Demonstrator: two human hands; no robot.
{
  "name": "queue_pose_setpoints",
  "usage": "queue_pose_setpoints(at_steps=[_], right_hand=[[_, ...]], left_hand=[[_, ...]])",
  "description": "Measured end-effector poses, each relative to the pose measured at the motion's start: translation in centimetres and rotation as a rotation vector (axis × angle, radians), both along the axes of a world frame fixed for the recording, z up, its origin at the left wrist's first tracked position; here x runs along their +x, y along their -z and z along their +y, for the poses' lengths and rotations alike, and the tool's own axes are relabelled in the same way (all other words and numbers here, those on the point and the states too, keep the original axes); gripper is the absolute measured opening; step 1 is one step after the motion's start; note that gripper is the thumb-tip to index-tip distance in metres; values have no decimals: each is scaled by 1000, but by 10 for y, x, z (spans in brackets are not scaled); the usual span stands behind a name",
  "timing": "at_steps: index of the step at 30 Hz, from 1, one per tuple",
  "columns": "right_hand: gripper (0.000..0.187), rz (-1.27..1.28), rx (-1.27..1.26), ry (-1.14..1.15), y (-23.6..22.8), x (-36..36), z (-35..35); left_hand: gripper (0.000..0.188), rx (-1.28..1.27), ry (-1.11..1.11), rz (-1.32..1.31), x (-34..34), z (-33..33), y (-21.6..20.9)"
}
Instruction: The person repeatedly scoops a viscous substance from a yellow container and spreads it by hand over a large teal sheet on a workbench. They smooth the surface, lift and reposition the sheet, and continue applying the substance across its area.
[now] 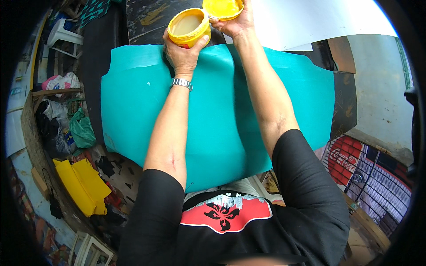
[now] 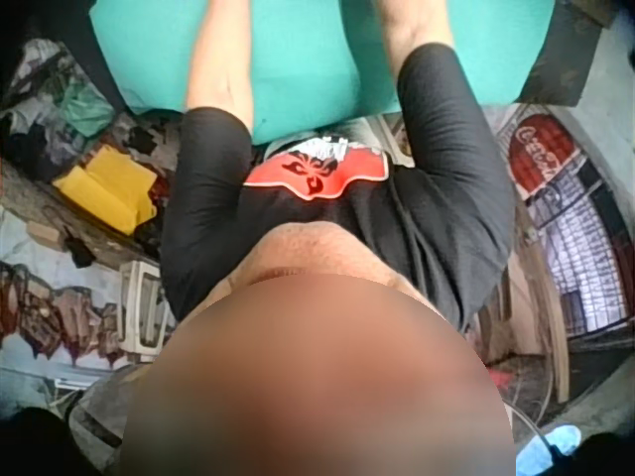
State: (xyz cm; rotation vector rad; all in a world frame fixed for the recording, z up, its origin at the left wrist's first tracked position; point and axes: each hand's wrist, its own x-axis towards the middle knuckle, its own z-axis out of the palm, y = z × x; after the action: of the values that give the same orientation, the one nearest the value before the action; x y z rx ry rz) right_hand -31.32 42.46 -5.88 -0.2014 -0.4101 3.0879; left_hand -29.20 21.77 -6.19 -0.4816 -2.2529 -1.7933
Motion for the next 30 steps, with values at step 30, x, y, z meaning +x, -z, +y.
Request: queue_pose_setpoints(at_steps=[30], right_hand=[[84,-1376,2386,-25,-24,411,-28]], left_hand=[[54,565,-14,-32,-11,-28,-37]])
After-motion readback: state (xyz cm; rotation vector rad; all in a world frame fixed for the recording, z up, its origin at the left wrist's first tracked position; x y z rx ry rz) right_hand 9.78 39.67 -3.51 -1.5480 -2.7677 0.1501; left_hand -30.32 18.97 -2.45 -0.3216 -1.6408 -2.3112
